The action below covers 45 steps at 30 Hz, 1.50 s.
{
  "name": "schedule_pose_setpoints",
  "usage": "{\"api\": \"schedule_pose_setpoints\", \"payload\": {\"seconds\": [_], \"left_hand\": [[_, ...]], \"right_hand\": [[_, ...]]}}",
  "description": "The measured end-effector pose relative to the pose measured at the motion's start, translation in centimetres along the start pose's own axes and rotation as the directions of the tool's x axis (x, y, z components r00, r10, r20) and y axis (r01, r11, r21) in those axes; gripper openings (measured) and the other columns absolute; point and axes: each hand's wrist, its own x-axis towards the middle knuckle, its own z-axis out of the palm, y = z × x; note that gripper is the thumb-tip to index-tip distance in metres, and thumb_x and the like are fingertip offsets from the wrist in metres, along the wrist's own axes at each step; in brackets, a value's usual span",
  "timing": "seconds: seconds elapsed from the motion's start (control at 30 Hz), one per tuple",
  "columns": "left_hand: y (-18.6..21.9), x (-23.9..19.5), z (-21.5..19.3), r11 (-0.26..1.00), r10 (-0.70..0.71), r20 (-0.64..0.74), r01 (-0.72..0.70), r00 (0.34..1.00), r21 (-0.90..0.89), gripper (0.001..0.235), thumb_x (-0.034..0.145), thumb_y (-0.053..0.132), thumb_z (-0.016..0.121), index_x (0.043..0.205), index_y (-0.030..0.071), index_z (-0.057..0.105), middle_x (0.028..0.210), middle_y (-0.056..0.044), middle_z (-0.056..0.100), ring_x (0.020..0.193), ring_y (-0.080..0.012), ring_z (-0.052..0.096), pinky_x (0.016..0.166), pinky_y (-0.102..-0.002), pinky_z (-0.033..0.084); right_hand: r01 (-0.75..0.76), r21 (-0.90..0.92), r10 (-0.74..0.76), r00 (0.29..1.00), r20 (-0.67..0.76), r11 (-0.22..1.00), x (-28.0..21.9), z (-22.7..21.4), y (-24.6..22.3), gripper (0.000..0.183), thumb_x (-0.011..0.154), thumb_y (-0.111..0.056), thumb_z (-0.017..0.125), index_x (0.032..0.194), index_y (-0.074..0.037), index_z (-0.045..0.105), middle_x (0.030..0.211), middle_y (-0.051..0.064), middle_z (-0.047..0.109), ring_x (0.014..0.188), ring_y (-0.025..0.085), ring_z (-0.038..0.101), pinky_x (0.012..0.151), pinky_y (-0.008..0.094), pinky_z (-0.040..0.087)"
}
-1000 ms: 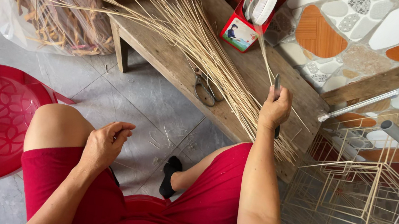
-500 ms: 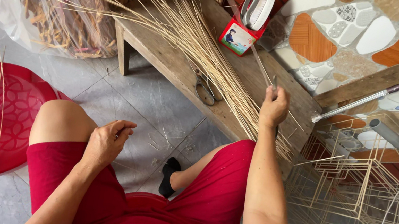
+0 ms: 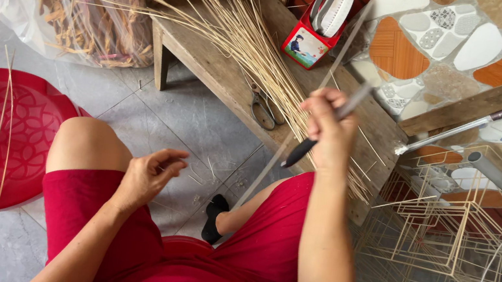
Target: The person sits on a low chair and uses a knife to sharpen the ends of thin bamboo sticks. They hold each stick with the left hand and scrape the tip with the knife in the right hand, then place the sharpened sticks on a red plastic chair beside them.
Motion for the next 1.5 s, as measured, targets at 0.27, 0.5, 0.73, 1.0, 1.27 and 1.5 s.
{"api": "schedule_pose_setpoints", "payload": {"seconds": [0.27, 0.5, 0.73, 1.0, 1.27, 1.5], "left_hand": [[-0.6, -1.9, 3.9, 0.965, -0.176, 0.257, 0.218, 0.950, -0.143, 0.036, 0.095, 0.028, 0.063, 0.126, 0.011, 0.070, 0.091, 0.001, 0.079, 0.059, -0.0110, 0.060, 0.058, -0.026, 0.054], [0.3, -4.3, 4.3, 0.936, -0.174, 0.198, 0.224, 0.965, -0.270, 0.029, 0.098, 0.024, 0.066, 0.113, 0.003, 0.080, 0.062, 0.000, 0.055, 0.058, -0.0063, 0.052, 0.052, -0.024, 0.042], [2.8, -8.5, -2.4, 0.968, -0.216, 0.122, 0.229, 0.969, -0.101, 0.026, 0.094, 0.018, 0.067, 0.111, 0.005, 0.081, 0.059, -0.001, 0.060, 0.056, -0.0062, 0.053, 0.050, -0.024, 0.046], [3.2, -13.2, -7.6, 0.926, -0.375, 0.179, 0.360, 0.909, 0.113, 0.028, 0.091, 0.024, 0.071, 0.113, 0.012, 0.083, 0.061, -0.005, 0.074, 0.051, -0.0092, 0.059, 0.050, -0.027, 0.053], [3.1, -14.3, -9.2, 0.950, -0.293, 0.440, 0.204, 0.849, 0.237, 0.037, 0.088, 0.035, 0.070, 0.118, 0.017, 0.081, 0.097, 0.005, 0.084, 0.076, -0.0099, 0.073, 0.064, -0.029, 0.061], [6.8, -10.3, -4.2, 0.938, -0.240, 0.392, 0.316, 0.888, -0.142, 0.034, 0.096, 0.030, 0.059, 0.121, 0.009, 0.072, 0.072, -0.003, 0.074, 0.061, -0.0085, 0.067, 0.055, -0.025, 0.057]], "right_hand": [[-0.380, 0.113, 0.374, 0.925, 0.071, 0.918, -7.0, 6.8, 10.1, 0.014, 0.093, -0.015, 0.072, 0.100, -0.005, 0.065, 0.084, 0.012, 0.072, 0.048, 0.005, 0.047, 0.040, 0.019, 0.032], [-0.444, 0.090, 0.421, 0.885, 0.196, 0.891, -9.3, 7.0, 10.2, 0.031, 0.096, -0.031, 0.070, 0.107, -0.003, 0.064, 0.082, 0.009, 0.069, 0.047, 0.004, 0.043, 0.040, 0.019, 0.029], [-0.507, 0.051, 0.431, 0.777, 0.460, 0.860, -10.2, 5.5, 5.1, 0.086, 0.096, -0.067, 0.046, 0.155, -0.004, 0.040, 0.074, -0.001, 0.058, 0.050, 0.001, 0.035, 0.043, 0.016, 0.028], [-0.484, 0.220, 0.339, 0.811, 0.477, 0.847, -12.0, 5.8, 4.2, 0.051, 0.105, -0.027, 0.062, 0.148, -0.003, 0.049, 0.092, 0.002, 0.063, 0.059, 0.007, 0.046, 0.050, 0.019, 0.036], [-0.509, 0.187, 0.370, 0.790, 0.488, 0.840, -13.9, 6.2, 3.9, 0.029, 0.105, -0.017, 0.066, 0.128, 0.000, 0.068, 0.076, 0.004, 0.063, 0.055, 0.005, 0.047, 0.049, 0.018, 0.039], [-0.524, 0.082, 0.404, 0.737, 0.542, 0.848, -15.8, 7.8, 2.8, 0.023, 0.103, -0.012, 0.067, 0.123, -0.002, 0.066, 0.075, 0.003, 0.064, 0.052, 0.004, 0.048, 0.045, 0.018, 0.039]]}}
